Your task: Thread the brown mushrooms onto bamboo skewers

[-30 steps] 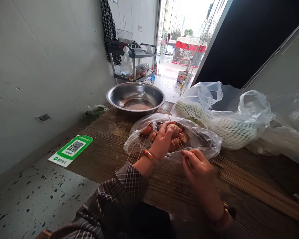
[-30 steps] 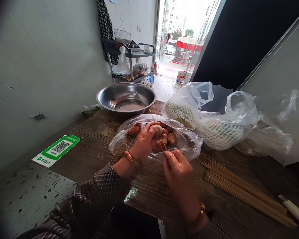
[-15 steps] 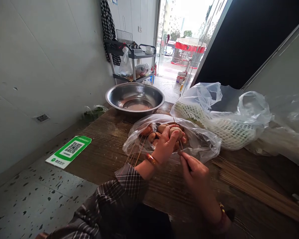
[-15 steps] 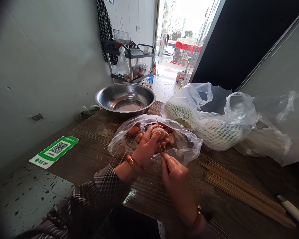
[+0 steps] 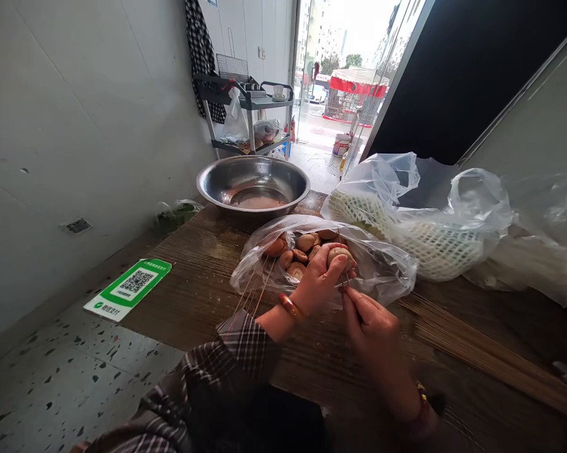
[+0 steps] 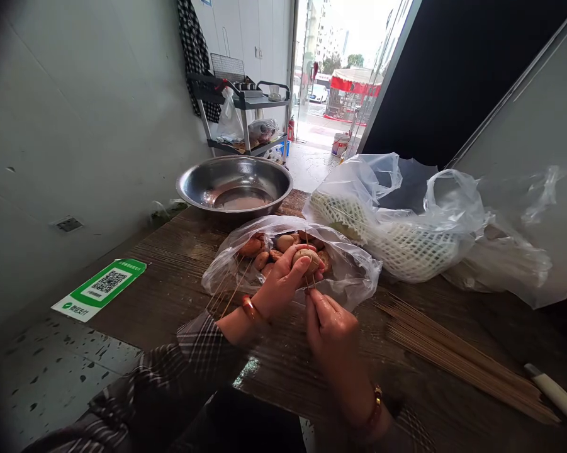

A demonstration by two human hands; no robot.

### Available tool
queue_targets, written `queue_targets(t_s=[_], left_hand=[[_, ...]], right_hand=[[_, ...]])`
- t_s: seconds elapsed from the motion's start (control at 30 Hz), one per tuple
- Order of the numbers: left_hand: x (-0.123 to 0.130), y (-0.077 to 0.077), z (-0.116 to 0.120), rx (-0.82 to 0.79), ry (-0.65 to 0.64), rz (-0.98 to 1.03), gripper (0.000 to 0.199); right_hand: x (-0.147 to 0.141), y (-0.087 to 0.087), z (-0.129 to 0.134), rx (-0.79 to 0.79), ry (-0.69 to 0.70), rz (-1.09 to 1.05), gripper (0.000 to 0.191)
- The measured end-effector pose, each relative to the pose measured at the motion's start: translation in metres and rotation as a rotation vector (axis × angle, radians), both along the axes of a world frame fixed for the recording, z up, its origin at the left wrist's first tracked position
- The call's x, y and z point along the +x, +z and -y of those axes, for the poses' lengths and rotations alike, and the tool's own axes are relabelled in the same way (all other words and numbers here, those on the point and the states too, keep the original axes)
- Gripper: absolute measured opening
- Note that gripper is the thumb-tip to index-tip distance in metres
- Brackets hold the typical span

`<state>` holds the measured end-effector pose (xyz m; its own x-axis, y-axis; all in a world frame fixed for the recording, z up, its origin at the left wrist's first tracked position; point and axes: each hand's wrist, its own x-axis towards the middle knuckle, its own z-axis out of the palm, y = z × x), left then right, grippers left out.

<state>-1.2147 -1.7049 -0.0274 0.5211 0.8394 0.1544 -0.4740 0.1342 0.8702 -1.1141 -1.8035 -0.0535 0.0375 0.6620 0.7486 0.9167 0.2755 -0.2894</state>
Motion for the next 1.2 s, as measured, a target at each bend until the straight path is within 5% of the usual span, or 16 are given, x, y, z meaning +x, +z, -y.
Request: queue_targets(t_s=[0.27,0.63,0.97,1.2], left_hand=[[-0.001,-0.001,0.0,-0.014,-0.013,0.019,0.046],[0.004,-0.006,0.007,0.168,0.001,-0.098,0.038],[0.0,-0.004,0.001,0.02,-0.111,-0.044,0.043],[0.0,-0.007,-0.001,0.058,-0.071,-0.097,0.04]], right_hand=[[0.001,0.0,-0.001,-0.051,-0.003,-0.041,0.026],[0.003,0.005,-0.007,-0.084,-0.026,-0.162,0.027],[0.003,0.007,-0.011,-0.108,0.01,-0.281,0.022],[0.004,0.002,-0.008,-0.136,0.0,-0.137,0.025]])
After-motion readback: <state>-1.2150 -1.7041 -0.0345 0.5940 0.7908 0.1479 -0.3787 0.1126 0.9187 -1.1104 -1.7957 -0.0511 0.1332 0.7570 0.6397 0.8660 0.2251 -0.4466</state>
